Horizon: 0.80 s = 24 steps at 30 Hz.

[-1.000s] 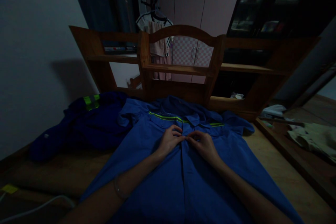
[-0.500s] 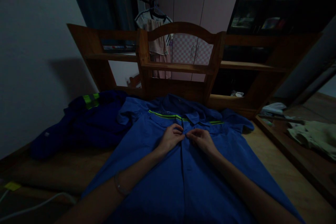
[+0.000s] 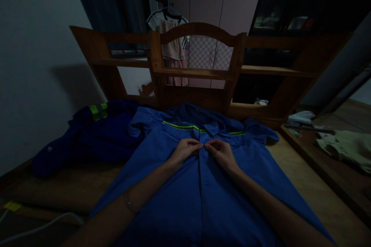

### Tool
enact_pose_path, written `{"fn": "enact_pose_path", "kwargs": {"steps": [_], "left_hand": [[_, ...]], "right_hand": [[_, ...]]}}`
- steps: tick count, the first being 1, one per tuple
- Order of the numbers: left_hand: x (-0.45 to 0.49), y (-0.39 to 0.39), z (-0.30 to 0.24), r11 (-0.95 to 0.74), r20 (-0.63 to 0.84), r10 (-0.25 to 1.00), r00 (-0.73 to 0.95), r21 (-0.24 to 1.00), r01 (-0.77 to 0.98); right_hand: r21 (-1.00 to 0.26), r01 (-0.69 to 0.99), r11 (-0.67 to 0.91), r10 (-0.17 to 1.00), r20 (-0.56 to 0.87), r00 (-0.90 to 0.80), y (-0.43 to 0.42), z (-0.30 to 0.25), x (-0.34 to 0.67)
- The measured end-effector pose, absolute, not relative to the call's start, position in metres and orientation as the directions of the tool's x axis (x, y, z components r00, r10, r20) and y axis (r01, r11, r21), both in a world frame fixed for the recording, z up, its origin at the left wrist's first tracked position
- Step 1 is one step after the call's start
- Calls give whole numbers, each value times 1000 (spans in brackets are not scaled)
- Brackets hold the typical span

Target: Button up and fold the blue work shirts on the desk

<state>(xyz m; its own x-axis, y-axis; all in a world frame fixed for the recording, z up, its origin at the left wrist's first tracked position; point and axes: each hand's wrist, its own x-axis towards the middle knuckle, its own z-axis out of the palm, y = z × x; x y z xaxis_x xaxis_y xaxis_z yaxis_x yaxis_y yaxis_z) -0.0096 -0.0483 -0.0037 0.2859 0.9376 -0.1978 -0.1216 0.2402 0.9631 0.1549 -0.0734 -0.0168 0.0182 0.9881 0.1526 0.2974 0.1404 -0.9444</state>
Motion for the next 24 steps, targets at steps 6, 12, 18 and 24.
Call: {"fn": "enact_pose_path", "kwargs": {"steps": [6,12,18,24], "left_hand": [[-10,-45,-10,261,-220,944,248,954,-147],[-12,-45,-9,180,-149,944,295,981,-79],[-11,-48,-3,147,-128,945,300,988,-39],[-8,-47,-4,25,-19,946,322,1000,-14]], "right_hand": [[-904,373,209,974,227,4,-78,-13,153],[-974,219,54,997,65,42,-73,-12,154],[-987,159,-33,999,-28,37,-76,-1,157],[-989,133,-57,998,-53,34,-78,2,157]]}}
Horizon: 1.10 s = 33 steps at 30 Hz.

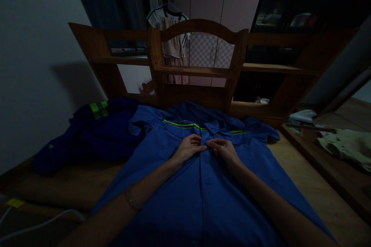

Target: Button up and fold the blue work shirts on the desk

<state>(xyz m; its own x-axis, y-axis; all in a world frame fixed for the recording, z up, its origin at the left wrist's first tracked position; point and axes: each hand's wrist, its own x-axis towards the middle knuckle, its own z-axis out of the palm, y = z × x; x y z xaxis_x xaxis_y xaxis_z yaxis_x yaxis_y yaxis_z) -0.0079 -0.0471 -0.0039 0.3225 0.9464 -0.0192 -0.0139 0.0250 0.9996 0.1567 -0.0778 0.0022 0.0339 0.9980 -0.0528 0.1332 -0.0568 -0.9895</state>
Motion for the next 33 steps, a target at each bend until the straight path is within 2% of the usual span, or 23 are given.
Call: {"fn": "enact_pose_path", "kwargs": {"steps": [9,15,17,19,20,22,23,25,26,28,30,33], "left_hand": [[-7,-42,-15,-227,193,923,334,972,65],[-6,-36,-28,-151,133,944,302,988,38],[-9,-32,-27,-218,180,939,292,970,104],[-21,-22,-18,-373,310,917,253,889,264],[-32,-13,-11,-448,387,893,228,810,379],[-65,11,10,-520,525,827,202,575,632],[-85,25,21,-501,556,806,202,461,732],[-127,53,43,-377,513,838,184,301,876],[-146,64,52,-305,432,885,175,251,919],[-175,79,65,-210,179,967,179,176,962],[-187,80,71,-188,-6,982,190,128,974],[-183,67,76,-205,-56,975,214,138,969]], "right_hand": [[-988,116,-100,995,-101,-7,-74,2,160],[-986,153,-66,995,-76,-61,-71,-6,159],[-987,158,-21,997,-32,-70,-72,-6,158],[-984,169,56,997,46,-64,-70,2,168],[-975,195,104,994,97,-45,-68,10,179],[-921,341,188,978,206,16,-61,30,216],[-855,474,209,963,265,54,-57,40,239],[-630,760,162,925,365,106,-47,55,291],[-526,842,118,907,403,124,-43,58,316],[-367,930,30,918,377,119,-35,56,354],[-281,958,-45,956,268,124,-30,45,372],[-248,963,-105,984,114,137,-29,24,369]]}}
